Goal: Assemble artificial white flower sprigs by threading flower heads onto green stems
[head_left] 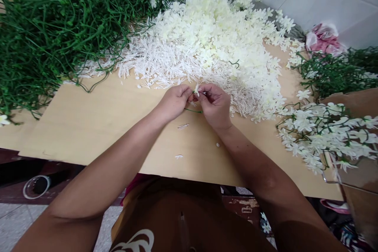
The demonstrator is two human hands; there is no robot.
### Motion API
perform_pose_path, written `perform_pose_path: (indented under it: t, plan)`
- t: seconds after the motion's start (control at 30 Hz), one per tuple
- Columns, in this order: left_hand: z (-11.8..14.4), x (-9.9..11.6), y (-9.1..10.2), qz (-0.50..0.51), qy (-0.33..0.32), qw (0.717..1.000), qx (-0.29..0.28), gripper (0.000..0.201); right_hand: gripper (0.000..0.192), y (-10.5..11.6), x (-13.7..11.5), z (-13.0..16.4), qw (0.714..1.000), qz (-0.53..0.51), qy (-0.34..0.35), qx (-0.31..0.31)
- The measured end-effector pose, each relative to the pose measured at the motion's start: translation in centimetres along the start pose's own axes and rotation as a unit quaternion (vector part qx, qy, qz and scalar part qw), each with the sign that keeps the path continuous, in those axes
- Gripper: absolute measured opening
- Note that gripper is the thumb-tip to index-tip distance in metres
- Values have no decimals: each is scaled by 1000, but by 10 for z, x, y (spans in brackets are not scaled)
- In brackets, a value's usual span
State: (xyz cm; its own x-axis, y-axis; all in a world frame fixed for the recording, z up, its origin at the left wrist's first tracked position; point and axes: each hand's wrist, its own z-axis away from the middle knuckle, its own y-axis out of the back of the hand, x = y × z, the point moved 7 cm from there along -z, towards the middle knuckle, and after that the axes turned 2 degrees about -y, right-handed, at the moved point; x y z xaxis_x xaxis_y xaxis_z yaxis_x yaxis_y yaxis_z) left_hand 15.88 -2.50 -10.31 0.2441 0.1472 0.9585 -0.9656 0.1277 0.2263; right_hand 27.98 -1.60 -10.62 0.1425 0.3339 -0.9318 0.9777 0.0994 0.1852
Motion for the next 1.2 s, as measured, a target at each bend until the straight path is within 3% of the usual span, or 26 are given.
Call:
perform_pose_path:
  t: [0.27, 0.43, 0.7, 0.87, 0.93, 1.03, 1.2]
  plan:
    - [1, 1, 1, -28, -2, 1000, 3, 32, 15, 2, -27, 1, 983, 138, 118, 5]
    - [1, -1, 1, -58, -10, 998, 9, 28, 19, 1, -31, 3, 967, 190, 170, 8]
    - [-2, -7, 0, -40, -11, 999, 4, 26, 19, -4, -30, 4, 964, 207, 163, -23]
    - [-1, -5, -2, 34, -2, 999, -30, 30, 10, 3, -20, -7, 982, 148, 95, -64]
    - [-2, -1, 7, 69, -9, 998, -5, 29, 5, 10, -16, -9, 987, 135, 74, -44]
    - [-2, 2, 34, 116, -12, 990, 85, 28, 12, 12, -14, -6, 981, 181, 67, -28]
    - [0, 5, 64, 84, -34, 982, 167, 27, 7, -11, -18, 7, 920, 367, 104, -87]
